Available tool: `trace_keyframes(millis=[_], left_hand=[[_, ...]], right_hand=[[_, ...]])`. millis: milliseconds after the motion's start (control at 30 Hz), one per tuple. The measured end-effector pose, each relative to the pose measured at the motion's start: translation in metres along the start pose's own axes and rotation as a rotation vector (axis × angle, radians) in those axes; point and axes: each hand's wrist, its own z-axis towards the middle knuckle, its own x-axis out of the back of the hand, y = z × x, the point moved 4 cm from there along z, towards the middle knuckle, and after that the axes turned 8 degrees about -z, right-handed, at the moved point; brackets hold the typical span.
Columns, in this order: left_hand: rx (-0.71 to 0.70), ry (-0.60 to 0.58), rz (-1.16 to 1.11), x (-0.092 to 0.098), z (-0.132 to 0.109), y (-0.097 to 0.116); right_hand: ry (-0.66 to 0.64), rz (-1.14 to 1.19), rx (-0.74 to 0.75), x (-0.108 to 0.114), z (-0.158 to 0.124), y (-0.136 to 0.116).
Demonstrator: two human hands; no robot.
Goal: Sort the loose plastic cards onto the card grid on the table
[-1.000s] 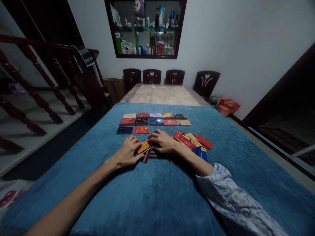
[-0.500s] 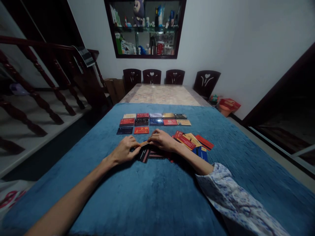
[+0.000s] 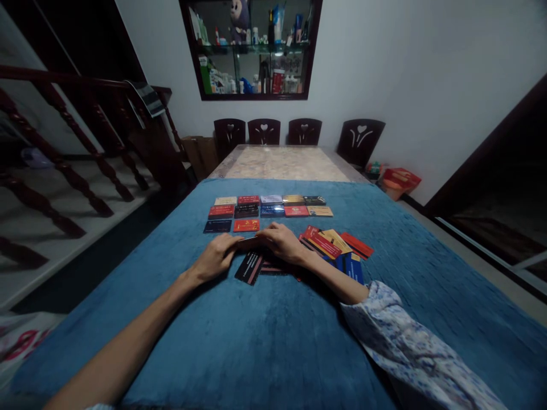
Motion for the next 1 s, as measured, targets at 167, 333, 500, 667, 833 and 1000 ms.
trace_keyframes(millis=[167, 333, 500, 667, 833, 1000], left_hand=[[0.019, 0.012, -0.020, -0.004, -0.001, -0.006], [0.027, 0.022, -0.028, -0.005, -0.002, -0.008], [0.057, 0.047, -0.029, -0.007, -0.002, -0.010], [0.111, 0.150, -0.028, -0.010, -0.003, -0.017], [0.110, 0.177, -0.032, -0.011, -0.002, -0.014], [0.122, 0.224, -0.062, -0.009, 0.000, -0.007]], right_hand=[[-0.008, -0.057, -0.037, 0.002, 0.000, -0.004], [-0.017, -0.104, -0.009, 0.001, 0.000, -0.008], [-0.049, -0.150, -0.005, 0.001, -0.001, -0.008], [-0.125, -0.202, -0.008, 0.000, 0.000, -0.010], [-0.131, -0.261, -0.034, -0.001, 0.002, -0.011], [-0.066, -0.295, 0.005, 0.002, 0.003, -0.013]])
